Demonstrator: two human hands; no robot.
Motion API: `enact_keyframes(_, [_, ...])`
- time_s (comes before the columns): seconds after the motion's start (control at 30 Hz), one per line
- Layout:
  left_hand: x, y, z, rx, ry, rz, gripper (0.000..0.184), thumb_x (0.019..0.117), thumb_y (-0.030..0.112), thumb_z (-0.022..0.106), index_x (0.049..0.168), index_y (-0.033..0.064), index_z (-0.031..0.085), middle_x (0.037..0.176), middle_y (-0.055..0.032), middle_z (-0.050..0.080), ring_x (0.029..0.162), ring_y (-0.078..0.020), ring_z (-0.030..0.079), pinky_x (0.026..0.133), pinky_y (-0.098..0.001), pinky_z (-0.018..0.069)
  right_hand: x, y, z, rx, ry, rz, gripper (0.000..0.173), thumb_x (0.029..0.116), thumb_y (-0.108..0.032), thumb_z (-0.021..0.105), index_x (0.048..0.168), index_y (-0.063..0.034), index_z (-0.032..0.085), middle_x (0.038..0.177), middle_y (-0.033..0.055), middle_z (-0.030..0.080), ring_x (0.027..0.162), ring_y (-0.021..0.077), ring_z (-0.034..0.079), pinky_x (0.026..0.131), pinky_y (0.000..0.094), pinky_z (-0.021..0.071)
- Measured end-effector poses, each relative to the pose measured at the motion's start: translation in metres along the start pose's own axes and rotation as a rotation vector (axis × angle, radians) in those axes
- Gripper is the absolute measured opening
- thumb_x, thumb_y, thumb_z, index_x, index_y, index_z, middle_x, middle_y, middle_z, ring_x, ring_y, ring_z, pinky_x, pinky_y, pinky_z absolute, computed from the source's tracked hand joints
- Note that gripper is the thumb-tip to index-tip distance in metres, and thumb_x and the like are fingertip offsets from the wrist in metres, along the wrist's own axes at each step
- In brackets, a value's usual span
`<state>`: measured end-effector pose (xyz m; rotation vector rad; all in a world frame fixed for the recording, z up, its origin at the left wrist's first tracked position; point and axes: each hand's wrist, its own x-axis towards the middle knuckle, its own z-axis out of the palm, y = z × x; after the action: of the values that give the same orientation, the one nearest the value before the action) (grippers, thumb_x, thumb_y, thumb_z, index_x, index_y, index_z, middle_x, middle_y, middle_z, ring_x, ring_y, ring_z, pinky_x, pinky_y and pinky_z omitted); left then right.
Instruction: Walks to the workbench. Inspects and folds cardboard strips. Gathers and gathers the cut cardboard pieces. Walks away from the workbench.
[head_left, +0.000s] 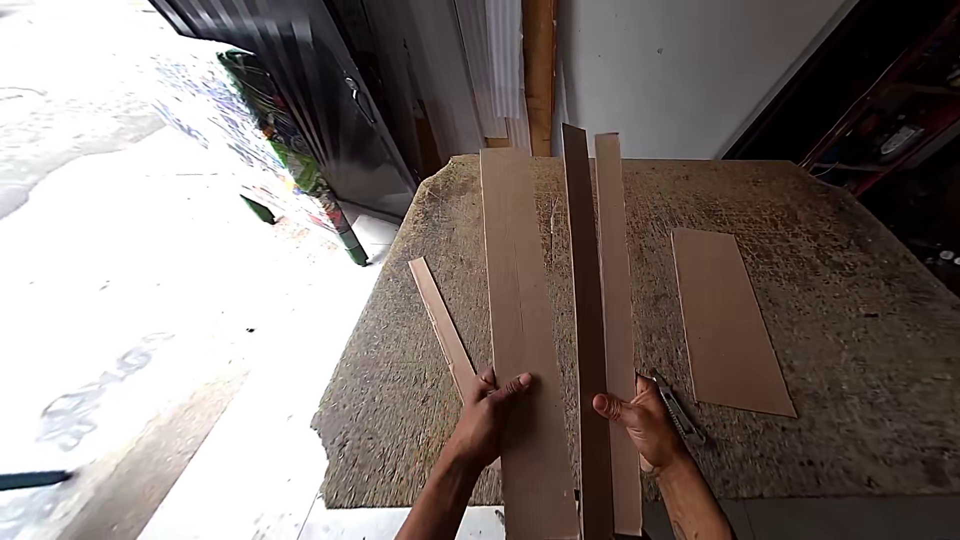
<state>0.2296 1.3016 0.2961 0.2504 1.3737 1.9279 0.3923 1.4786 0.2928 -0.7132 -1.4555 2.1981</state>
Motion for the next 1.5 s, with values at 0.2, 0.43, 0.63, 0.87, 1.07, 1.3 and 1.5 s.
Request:
enact_keyframes(0.2, [-0.01, -0.016, -0.001, 0.129, -0.006, 0.139, 0.024, 0.0988, 0.009, 0.06, 0.119, -0.0042, 0.056, 0.093, -0.0131, 0.075, 0.081, -0.0224, 0.075, 0.076, -0.0388, 0.0648, 0.036, 0.045, -0.052, -0.874, 0.04, 0.2, 0.12, 0.0787, -0.062, 0.079, 0.163, -0.001, 0.018, 0.155, 0.0166, 0.048, 0.139, 0.0262, 0.051, 0.116, 0.0469, 0.0414])
enact_keyframes(0.43, [-0.004, -0.028, 0.047, 0.569, 0.145, 0.444, 0.037, 0.1048, 0.021, 0.05, 0.126, -0.0089, 0.056, 0.094, -0.0055, 0.073, 0.085, -0.0089, 0.072, 0.081, -0.0278, 0.0621, -0.009, 0.012, 0.059, -0.903, 0.207, -0.492, 0.029, 0.0969, -0.017, 0.062, 0.112, 0.0045, 0.074, 0.093, 0.0091, 0.075, 0.084, 0.0149, 0.073, 0.08, 0.0299, 0.0611])
enact_keyframes(0.63, [-0.015, -0.057, 0.066, 0.787, 0.394, 0.744, 0.033, 0.103, 0.014, 0.051, 0.119, -0.0136, 0.057, 0.095, -0.0102, 0.075, 0.09, -0.0092, 0.074, 0.084, -0.0258, 0.0609, -0.02, 0.024, 0.063, -1.182, 0.359, -0.861, 0.022, 0.0963, -0.017, 0.063, 0.097, 0.0032, 0.074, 0.078, 0.0094, 0.067, 0.061, 0.0153, 0.067, 0.054, 0.0264, 0.0568])
enact_keyframes(0.87, [0.016, 0.06, 0.021, 0.209, -0.162, 0.353, 0.026, 0.0975, 0.011, 0.066, 0.122, 0.0046, 0.059, 0.102, -0.0125, 0.073, 0.088, -0.021, 0.073, 0.08, -0.0375, 0.0626, -0.015, 0.005, 0.012, -0.425, -0.294, -0.242, 0.026, 0.0973, -0.029, 0.071, 0.102, -0.003, 0.074, 0.085, 0.0032, 0.074, 0.075, 0.0106, 0.07, 0.069, 0.0297, 0.0608])
enact_keyframes(1.07, [0.02, 0.102, 0.053, 0.232, -0.194, 0.56, 0.03, 0.1049, 0.036, 0.057, 0.096, 0.0118, 0.072, 0.078, -0.0053, 0.071, 0.066, -0.0126, 0.07, 0.061, -0.029, 0.0611, 0.015, -0.071, 0.063, -0.481, -0.227, -0.473, 0.056, 0.0994, -0.049, 0.063, 0.139, -0.0106, 0.06, 0.107, 0.0022, 0.074, 0.089, 0.013, 0.072, 0.079, 0.0318, 0.063])
enact_keyframes(1.3, [-0.004, 0.097, 0.09, 0.789, 0.276, 1.207, 0.018, 0.0984, 0.02, 0.064, 0.087, 0.0078, 0.07, 0.065, 0.0053, 0.063, 0.054, -0.0019, 0.058, 0.048, -0.021, 0.0507, -0.007, -0.086, 0.117, -0.867, 0.381, -0.933, 0.022, 0.0979, -0.023, 0.065, 0.099, -0.0017, 0.068, 0.072, 0.0004, 0.069, 0.065, 0.0054, 0.069, 0.059, 0.0227, 0.0584])
enact_keyframes(1.5, [-0.01, 0.082, 0.063, 0.613, -0.056, 0.994, 0.018, 0.1013, 0.021, 0.064, 0.097, 0.0055, 0.073, 0.076, 0.0004, 0.072, 0.063, -0.0083, 0.069, 0.057, -0.0254, 0.0609, -0.014, -0.065, 0.092, -0.629, 0.08, -0.653, 0.026, 0.1003, -0.028, 0.066, 0.11, -0.0047, 0.07, 0.09, -0.0021, 0.075, 0.085, 0.0041, 0.073, 0.078, 0.0249, 0.0631])
